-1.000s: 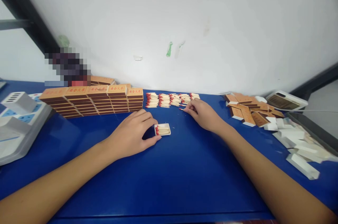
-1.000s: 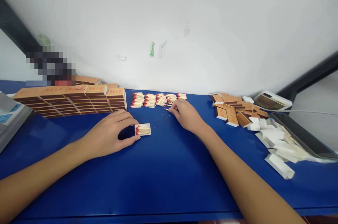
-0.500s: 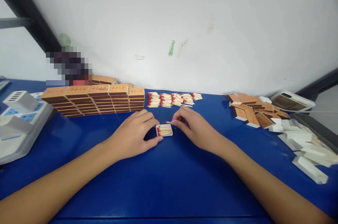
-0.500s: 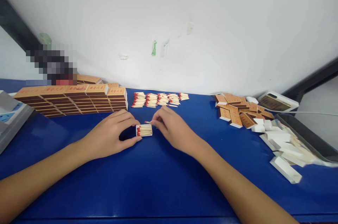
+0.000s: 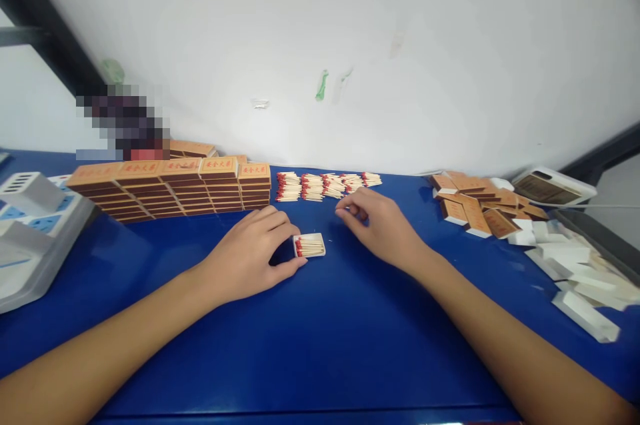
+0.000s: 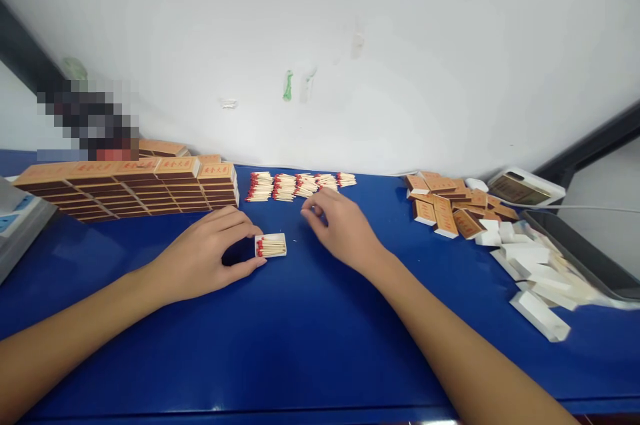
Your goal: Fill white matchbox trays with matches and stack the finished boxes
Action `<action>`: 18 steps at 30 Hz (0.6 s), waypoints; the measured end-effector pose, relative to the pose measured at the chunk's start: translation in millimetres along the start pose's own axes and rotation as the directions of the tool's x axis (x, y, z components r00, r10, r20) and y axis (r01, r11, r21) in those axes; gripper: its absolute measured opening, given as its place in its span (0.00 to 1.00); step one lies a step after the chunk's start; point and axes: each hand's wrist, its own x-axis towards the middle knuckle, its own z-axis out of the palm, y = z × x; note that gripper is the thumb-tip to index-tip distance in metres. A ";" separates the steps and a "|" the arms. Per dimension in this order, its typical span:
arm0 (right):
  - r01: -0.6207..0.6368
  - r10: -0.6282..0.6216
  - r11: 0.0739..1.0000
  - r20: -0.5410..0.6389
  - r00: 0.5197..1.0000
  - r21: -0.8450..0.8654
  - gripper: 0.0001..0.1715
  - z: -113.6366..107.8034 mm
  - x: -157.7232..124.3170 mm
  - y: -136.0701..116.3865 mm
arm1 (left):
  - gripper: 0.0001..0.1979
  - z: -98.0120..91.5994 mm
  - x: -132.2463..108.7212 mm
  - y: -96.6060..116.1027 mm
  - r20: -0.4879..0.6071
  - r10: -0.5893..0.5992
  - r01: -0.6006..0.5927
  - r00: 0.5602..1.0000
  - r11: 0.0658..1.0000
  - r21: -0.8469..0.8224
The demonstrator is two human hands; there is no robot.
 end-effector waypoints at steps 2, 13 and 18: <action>-0.066 0.063 0.994 -0.026 0.998 -0.092 0.03 0.3 4.2 18.8 | 0.14 -0.2 -0.3 0.1 0.004 0.001 -0.001 1.000 1.000 0.003; 0.011 -0.025 0.994 0.130 0.991 0.108 0.07 -0.8 -3.4 -20.1 | 0.14 -1.1 -0.6 -0.1 0.000 -0.009 0.009 1.000 1.000 -0.001; 0.154 -0.167 0.984 0.171 0.971 0.086 0.06 10.8 -12.4 -52.3 | 0.13 -0.7 -0.2 -0.7 0.004 -0.006 0.006 1.000 1.000 -0.012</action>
